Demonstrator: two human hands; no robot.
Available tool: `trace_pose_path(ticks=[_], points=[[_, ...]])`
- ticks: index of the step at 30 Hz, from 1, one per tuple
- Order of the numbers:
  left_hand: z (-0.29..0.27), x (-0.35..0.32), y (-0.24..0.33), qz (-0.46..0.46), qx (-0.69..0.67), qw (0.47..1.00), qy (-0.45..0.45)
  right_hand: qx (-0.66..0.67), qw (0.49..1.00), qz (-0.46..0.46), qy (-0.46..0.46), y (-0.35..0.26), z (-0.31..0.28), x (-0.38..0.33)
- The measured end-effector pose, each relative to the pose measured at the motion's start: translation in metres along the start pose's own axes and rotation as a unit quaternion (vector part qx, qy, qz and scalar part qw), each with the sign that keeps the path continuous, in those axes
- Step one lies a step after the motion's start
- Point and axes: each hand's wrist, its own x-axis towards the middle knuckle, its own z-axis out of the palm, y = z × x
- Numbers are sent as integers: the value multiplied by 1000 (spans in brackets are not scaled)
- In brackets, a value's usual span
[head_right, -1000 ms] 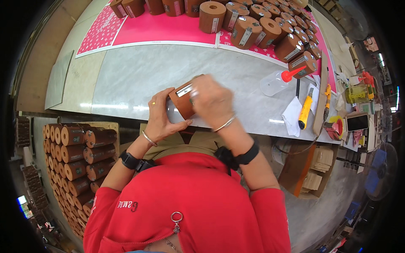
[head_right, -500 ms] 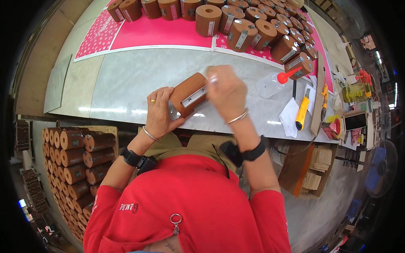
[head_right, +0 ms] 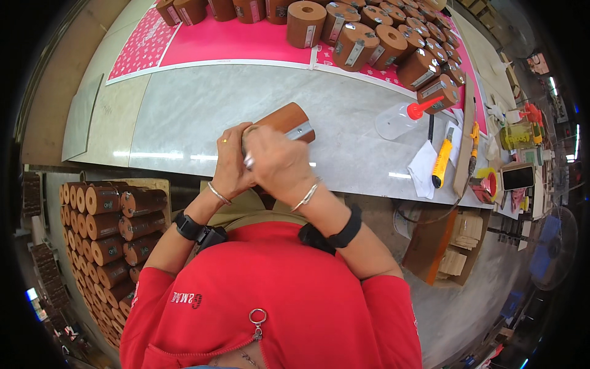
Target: The person is polishing and cleaning small cylindrical wooden or composite furniture components using a cloth and a cleaning agent, then organizing them.
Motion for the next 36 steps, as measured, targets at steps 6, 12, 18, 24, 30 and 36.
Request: trace_pose_path(ticks=[6, 12, 18, 24, 30, 36], points=[[-1, 9, 6, 97, 72, 993, -14, -56, 995, 77, 29, 43, -17, 2], [-4, 8, 8, 91, 92, 992, -10, -46, 994, 51, 79, 37, -16, -2], [5, 5, 1, -50, 17, 998, -39, -51, 996, 46, 52, 20, -9, -4], [-7, 2, 7, 95, 112, 989, -8, -58, 993, 98, 27, 44, -23, -4], [10, -7, -6, 127, 115, 985, 28, -101, 991, 85, 17, 25, -15, -2], [-7, -7, 5, 107, 81, 991, -19, -61, 993, 103, 22, 33, -25, -7]])
